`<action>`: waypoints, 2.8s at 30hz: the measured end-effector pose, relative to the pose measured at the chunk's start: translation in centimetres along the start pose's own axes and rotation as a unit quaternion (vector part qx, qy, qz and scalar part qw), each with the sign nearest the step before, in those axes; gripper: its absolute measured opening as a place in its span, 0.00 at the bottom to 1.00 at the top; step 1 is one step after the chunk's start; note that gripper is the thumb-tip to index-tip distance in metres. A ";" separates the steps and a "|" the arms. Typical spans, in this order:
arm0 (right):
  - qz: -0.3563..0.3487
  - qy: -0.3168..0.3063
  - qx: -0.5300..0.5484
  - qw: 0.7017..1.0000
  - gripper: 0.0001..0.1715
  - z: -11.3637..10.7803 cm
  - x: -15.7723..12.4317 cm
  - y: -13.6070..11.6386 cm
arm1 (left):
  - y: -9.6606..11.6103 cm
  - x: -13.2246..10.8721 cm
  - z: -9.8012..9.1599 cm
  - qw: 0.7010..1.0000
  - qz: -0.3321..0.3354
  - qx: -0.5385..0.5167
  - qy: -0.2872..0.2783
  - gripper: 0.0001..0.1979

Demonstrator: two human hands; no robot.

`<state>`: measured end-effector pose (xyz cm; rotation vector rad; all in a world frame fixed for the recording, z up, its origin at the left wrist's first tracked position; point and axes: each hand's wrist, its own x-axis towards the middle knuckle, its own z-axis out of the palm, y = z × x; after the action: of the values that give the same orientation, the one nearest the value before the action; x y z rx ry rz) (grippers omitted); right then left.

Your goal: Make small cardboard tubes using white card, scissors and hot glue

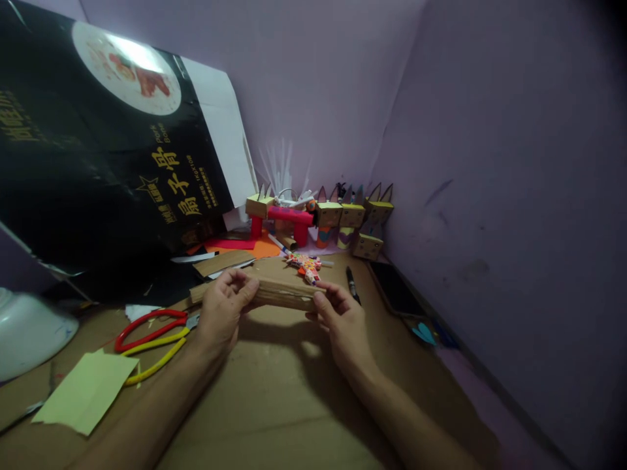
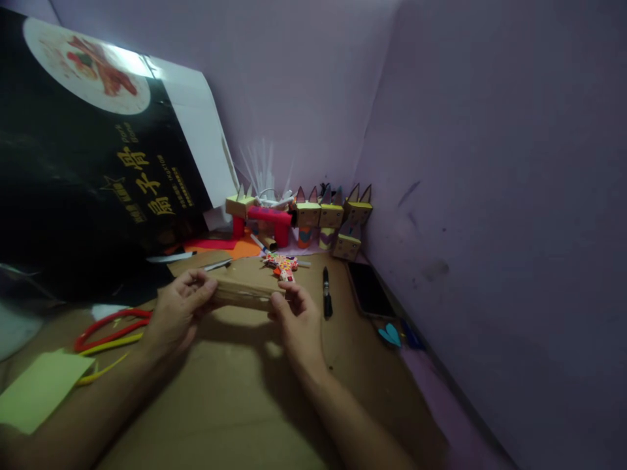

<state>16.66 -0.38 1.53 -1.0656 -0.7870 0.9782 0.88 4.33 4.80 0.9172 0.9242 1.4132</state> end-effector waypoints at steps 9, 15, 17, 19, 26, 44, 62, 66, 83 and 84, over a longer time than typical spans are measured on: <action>-0.050 0.054 0.064 0.995 0.17 -0.6 1.1 -0.6 | -1.1 -1.0 -0.5 0.995 -0.058 0.055 -0.053 0.17; -0.083 0.031 0.024 0.996 0.15 -0.7 1.0 -1.2 | -1.2 -1.3 -0.4 0.993 -0.089 0.019 -0.071 0.17; -0.099 -0.012 -0.008 0.995 0.12 -0.7 0.8 -1.5 | -1.3 -1.2 -0.4 0.993 -0.088 0.010 -0.073 0.17; -0.117 -0.058 -0.048 0.990 0.06 -0.7 0.7 -1.7 | -1.4 -1.1 -0.5 0.992 -0.090 0.015 -0.084 0.16; -0.135 -0.053 -0.094 0.985 0.05 -1.1 0.5 -1.4 | -2.0 -1.7 -0.3 0.990 -0.049 0.064 -0.115 0.13; -0.007 -0.031 0.069 0.997 0.11 -1.1 0.9 0.1 | -2.6 -1.8 -0.3 0.989 -0.017 0.115 -0.094 0.08; 0.042 -0.067 0.021 0.997 0.13 -0.7 0.0 0.4 | -2.3 -2.7 0.1 0.979 -0.027 0.146 -0.141 0.08; 0.037 -0.034 0.017 0.999 0.12 -0.4 -0.3 0.0 | -2.8 -2.7 0.4 0.983 0.001 0.140 -0.121 0.05; 0.067 -0.036 0.054 0.996 0.14 -1.0 1.1 -0.1 | -2.3 -1.8 0.2 0.990 -0.065 0.113 -0.049 0.10; 0.067 -0.038 0.055 0.996 0.14 -1.1 1.1 -0.2 | -2.3 -1.7 0.1 0.991 -0.066 0.111 -0.047 0.10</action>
<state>18.09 0.29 1.44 -0.9994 -0.7213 1.1682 1.94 2.69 2.70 1.0588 1.0663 1.1616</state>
